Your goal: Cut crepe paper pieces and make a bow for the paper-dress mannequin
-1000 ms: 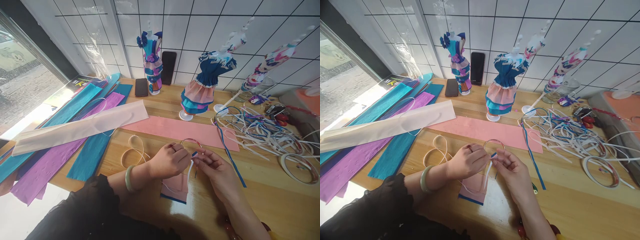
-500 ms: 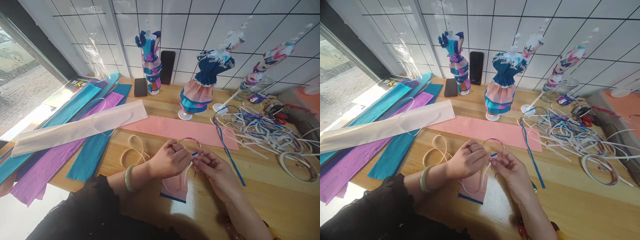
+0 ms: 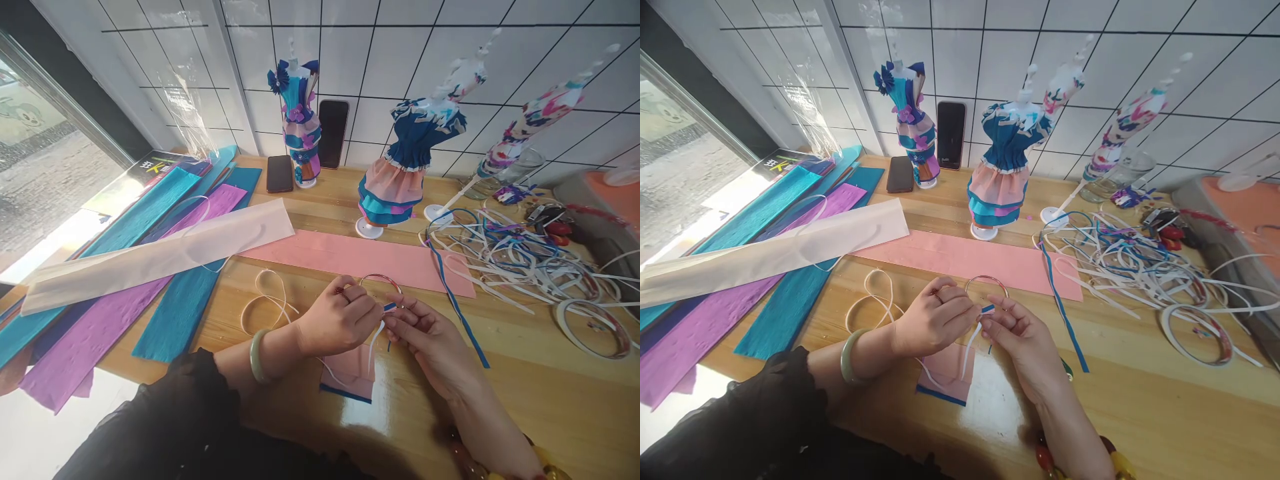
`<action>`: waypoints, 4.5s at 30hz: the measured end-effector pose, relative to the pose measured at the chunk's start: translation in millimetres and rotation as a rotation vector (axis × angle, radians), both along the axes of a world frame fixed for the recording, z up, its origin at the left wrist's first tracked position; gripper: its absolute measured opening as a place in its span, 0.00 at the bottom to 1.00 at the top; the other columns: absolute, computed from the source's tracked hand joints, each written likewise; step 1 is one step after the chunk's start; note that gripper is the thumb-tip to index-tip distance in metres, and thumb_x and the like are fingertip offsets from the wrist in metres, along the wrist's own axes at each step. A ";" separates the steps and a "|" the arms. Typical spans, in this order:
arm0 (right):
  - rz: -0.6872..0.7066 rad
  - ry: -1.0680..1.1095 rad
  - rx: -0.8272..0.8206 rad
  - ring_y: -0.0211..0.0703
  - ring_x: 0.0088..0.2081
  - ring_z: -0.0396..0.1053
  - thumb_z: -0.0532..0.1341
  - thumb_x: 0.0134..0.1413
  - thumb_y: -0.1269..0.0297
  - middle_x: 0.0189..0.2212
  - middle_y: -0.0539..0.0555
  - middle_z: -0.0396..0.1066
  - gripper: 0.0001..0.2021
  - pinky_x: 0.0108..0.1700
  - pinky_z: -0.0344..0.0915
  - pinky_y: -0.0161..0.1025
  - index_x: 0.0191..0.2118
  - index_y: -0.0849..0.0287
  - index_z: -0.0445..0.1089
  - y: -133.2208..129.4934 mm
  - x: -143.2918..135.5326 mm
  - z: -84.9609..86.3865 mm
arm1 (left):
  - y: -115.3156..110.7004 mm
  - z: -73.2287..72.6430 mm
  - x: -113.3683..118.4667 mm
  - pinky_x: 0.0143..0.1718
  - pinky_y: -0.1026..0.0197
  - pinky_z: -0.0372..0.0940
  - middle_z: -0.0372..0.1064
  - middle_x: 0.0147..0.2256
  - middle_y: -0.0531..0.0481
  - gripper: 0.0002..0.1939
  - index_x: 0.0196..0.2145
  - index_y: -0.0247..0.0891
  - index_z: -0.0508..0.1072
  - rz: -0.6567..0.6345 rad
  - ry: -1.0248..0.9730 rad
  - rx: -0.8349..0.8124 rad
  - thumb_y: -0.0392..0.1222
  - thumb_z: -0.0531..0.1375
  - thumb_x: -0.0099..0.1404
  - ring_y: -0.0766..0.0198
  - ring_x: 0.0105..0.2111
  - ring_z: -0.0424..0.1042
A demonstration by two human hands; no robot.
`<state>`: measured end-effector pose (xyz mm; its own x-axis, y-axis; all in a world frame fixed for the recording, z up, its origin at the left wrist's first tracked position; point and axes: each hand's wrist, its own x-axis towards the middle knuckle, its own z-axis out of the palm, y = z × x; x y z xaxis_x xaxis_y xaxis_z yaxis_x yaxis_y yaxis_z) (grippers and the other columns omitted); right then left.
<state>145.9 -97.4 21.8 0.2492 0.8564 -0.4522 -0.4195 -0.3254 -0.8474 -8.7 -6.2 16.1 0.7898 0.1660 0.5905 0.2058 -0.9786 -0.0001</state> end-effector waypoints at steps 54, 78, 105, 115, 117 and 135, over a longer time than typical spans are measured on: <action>0.048 -0.360 0.120 0.45 0.41 0.69 0.66 0.43 0.57 0.35 0.52 0.75 0.12 0.45 0.65 0.41 0.36 0.53 0.75 0.9 -3.4 -1.2 | -5.3 0.6 9.5 0.41 0.59 0.65 0.73 0.31 0.47 0.14 0.33 0.33 0.75 -0.184 -0.279 -1.712 0.47 0.58 0.60 0.62 0.35 0.71; 0.019 -0.625 0.204 0.45 0.36 0.67 0.63 0.47 0.57 0.32 0.52 0.71 0.08 0.40 0.63 0.40 0.31 0.54 0.71 0.6 -7.9 3.1 | 2.7 -11.6 9.0 0.34 0.63 0.64 0.70 0.26 0.49 0.19 0.31 0.32 0.74 -0.151 -0.276 -1.923 0.54 0.59 0.56 0.69 0.26 0.67; 0.136 -0.480 0.141 0.38 0.25 0.65 0.61 0.49 0.54 0.24 0.50 0.68 0.14 0.30 0.62 0.35 0.36 0.60 0.70 1.7 -9.0 2.4 | -1.3 -0.8 5.8 0.31 0.66 0.60 0.70 0.29 0.49 0.09 0.30 0.32 0.74 -0.001 -0.129 -1.397 0.39 0.56 0.59 0.68 0.29 0.66; 0.103 -0.437 0.120 0.36 0.24 0.65 0.62 0.47 0.54 0.29 0.51 0.69 0.17 0.29 0.65 0.35 0.41 0.59 0.67 1.4 -11.8 0.1 | -1.3 -1.7 6.1 0.31 0.65 0.60 0.72 0.29 0.47 0.11 0.31 0.32 0.75 -0.005 -0.129 -1.433 0.42 0.57 0.59 0.66 0.29 0.67; 0.097 -0.424 0.125 0.36 0.25 0.66 0.63 0.47 0.54 0.29 0.51 0.69 0.17 0.30 0.66 0.35 0.41 0.59 0.66 1.7 -12.8 0.3 | -0.9 -1.6 6.2 0.31 0.65 0.60 0.71 0.28 0.48 0.10 0.29 0.32 0.74 0.005 -0.124 -1.435 0.41 0.57 0.59 0.66 0.29 0.67; 0.048 -0.205 0.105 0.34 0.26 0.68 0.65 0.45 0.59 0.43 0.55 0.70 0.23 0.33 0.67 0.37 0.49 0.55 0.65 0.9 -11.9 -3.3 | 3.3 -2.7 5.4 0.34 0.64 0.61 0.71 0.30 0.47 0.14 0.31 0.32 0.73 -0.013 -0.240 -1.630 0.47 0.58 0.60 0.64 0.31 0.68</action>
